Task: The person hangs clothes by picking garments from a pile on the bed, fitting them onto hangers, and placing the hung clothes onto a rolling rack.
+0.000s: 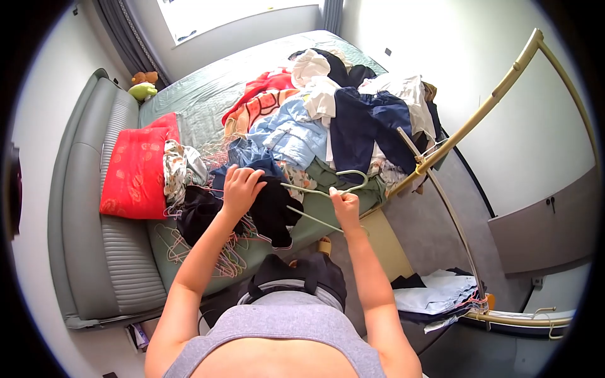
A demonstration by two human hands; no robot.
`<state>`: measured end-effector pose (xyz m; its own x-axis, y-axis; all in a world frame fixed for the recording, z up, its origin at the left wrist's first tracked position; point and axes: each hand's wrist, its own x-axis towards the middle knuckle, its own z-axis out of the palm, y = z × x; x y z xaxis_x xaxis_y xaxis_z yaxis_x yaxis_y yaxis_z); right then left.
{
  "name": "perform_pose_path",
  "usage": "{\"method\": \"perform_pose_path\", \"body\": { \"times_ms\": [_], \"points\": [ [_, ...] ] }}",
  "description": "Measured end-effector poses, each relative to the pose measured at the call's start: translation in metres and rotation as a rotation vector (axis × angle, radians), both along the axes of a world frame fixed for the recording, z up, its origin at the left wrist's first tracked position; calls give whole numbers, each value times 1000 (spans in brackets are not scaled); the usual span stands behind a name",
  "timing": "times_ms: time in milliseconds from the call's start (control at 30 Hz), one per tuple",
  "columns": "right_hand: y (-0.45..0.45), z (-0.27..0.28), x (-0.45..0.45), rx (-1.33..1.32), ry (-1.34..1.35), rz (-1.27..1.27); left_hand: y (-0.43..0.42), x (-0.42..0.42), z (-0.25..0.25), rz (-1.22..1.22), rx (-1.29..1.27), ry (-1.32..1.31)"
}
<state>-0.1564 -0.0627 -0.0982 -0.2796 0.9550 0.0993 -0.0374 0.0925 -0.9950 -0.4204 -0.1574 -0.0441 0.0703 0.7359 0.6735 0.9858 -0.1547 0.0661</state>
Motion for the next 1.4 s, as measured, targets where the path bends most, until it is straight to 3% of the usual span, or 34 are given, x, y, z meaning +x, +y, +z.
{"method": "perform_pose_path", "body": {
  "times_ms": [67,100,367,400,600,633,733,767,800,900,1033,1133,1167,1333,1400],
  "points": [
    [-4,3,-5,12,-44,-43,10,-8,-14,-134,-157,-52],
    [-5,6,-5,20,-62,-53,14,-4,-8,-183,-84,-32],
    [1,15,-29,154,-239,-128,36,17,0,-305,-170,-130],
    [-6,23,-39,184,-304,-130,35,31,5,-312,-284,-116],
    [-20,20,-54,233,-352,-109,30,30,3,-345,-255,-172],
    [-22,28,-55,593,-190,-216,27,25,3,-358,-247,-169],
    [-27,3,-32,868,-191,-240,16,6,5,-226,-126,-275],
    [-32,-14,-27,897,-276,-136,12,-1,8,-194,-123,-286],
    [-36,-30,-25,872,-433,-10,9,-5,12,-205,-94,-329],
    [-39,-46,-48,759,-603,32,3,-6,23,-193,-105,-372],
    [-28,-50,-76,849,-516,198,-3,4,30,-229,-102,-423],
    [-26,-57,-79,703,-625,504,-8,6,31,-237,-97,-497],
    [-28,-59,-72,815,-784,516,-10,3,31,-236,-74,-516],
    [-5,-76,-11,1022,-1013,268,-33,-37,5,-195,-186,-507],
    [6,-67,23,828,-1022,298,-45,-51,-9,-205,-255,-549]
  ]
}}
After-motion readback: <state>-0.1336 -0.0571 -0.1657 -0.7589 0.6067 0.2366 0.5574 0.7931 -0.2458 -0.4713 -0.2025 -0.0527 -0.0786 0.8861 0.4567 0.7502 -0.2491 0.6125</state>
